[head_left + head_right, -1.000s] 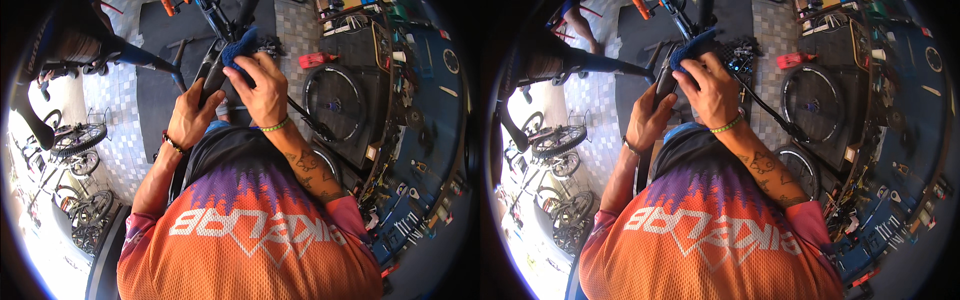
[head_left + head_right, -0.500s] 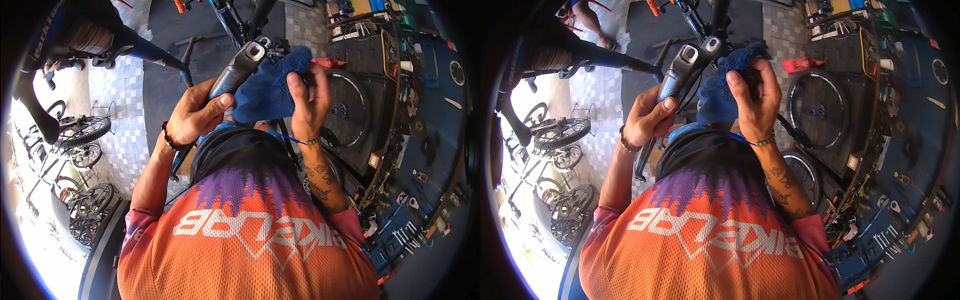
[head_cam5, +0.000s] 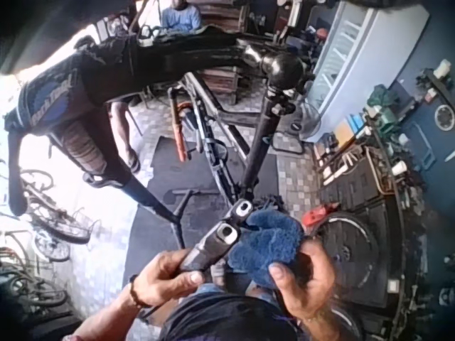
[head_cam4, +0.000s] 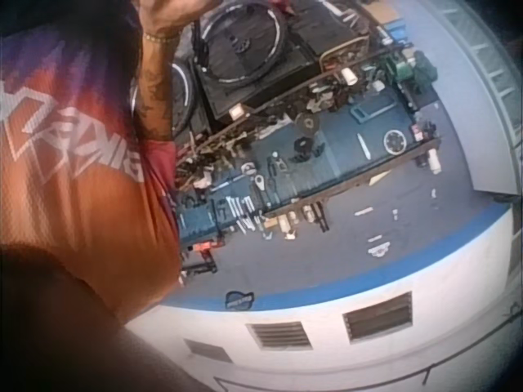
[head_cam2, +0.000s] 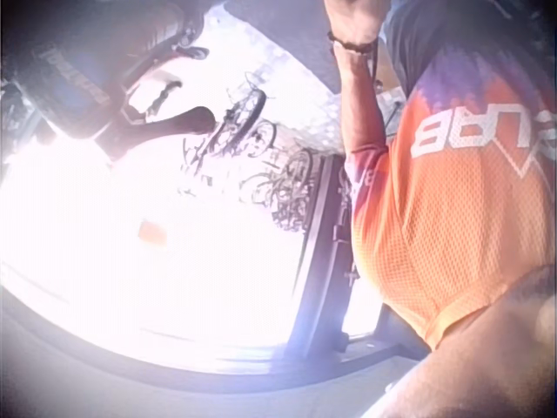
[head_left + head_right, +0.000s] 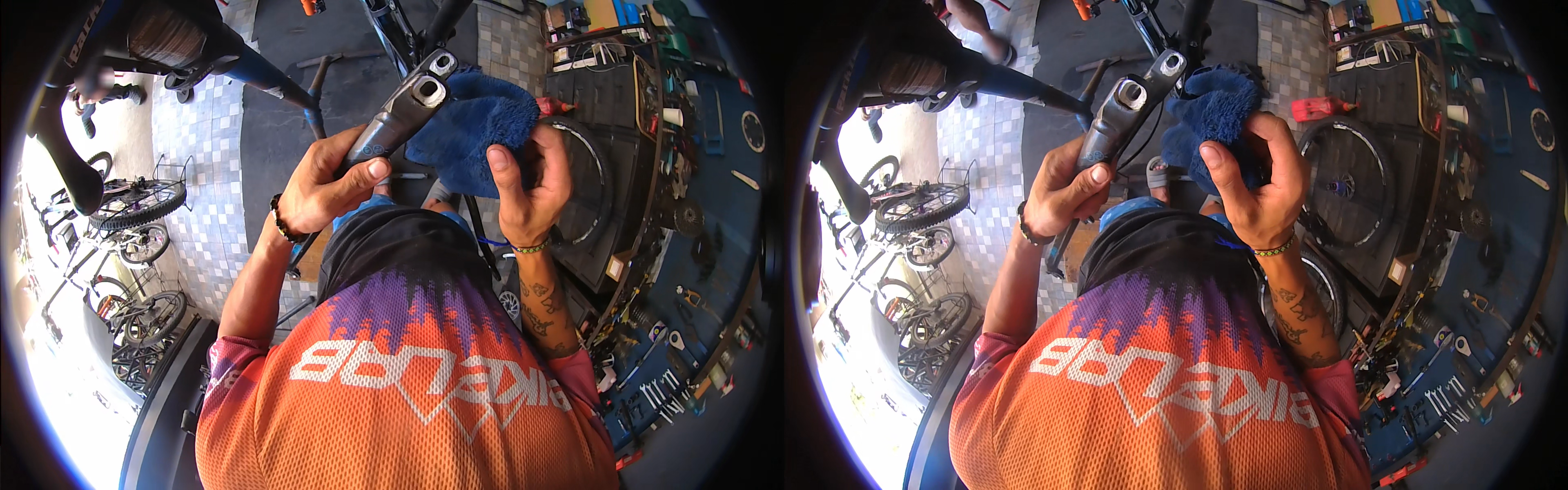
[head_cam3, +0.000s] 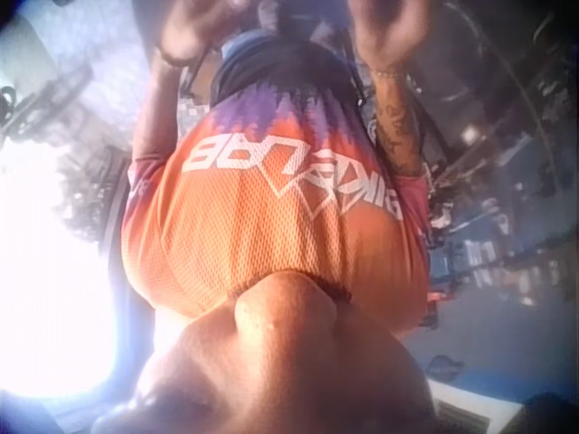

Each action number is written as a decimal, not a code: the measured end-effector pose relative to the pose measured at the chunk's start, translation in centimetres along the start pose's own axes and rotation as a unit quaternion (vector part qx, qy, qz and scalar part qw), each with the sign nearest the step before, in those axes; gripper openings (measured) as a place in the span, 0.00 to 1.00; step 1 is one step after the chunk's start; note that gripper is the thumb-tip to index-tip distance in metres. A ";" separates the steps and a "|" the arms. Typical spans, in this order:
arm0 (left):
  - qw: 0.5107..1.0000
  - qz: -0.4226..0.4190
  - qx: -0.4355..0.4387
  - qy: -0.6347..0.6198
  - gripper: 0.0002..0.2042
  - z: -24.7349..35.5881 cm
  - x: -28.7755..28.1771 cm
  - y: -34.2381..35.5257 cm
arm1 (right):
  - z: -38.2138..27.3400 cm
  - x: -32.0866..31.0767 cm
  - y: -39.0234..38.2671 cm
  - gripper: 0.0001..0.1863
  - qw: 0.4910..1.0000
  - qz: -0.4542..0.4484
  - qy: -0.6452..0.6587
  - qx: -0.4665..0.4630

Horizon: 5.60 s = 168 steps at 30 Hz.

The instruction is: The person cleans the bicycle frame with a cloth, then uses a hex wrench to tighten bolts on the frame. They continue to wipe and adjust components on the bike frame while it is mounted on a repair stand.

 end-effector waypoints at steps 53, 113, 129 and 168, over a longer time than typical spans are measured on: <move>0.778 0.491 0.287 0.267 0.26 -2.5 1.6 0.5 | 7.8 5.9 1.5 0.22 0.950 -0.103 0.203 0.212; 0.850 0.439 0.243 0.161 0.13 -5.4 -9.7 1.7 | 2.6 10.6 -0.8 0.06 0.995 -0.040 0.085 -0.016; 0.864 0.389 0.268 0.173 0.09 -5.3 -9.4 2.1 | 2.7 10.7 0.2 0.09 0.927 0.006 0.326 0.184; 0.904 0.210 0.165 0.333 0.19 -2.2 3.3 3.5 | 1.3 4.9 -1.0 0.10 0.998 -0.043 -0.039 0.030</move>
Point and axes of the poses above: each hand's wrist, its own y-axis towards the middle knuckle, its own x-axis out of the palm, z = x × y, the point moved 3 cm from there along y, towards the middle knuckle, and after that the axes turned 8 degrees about -x, right-handed, at the moved point
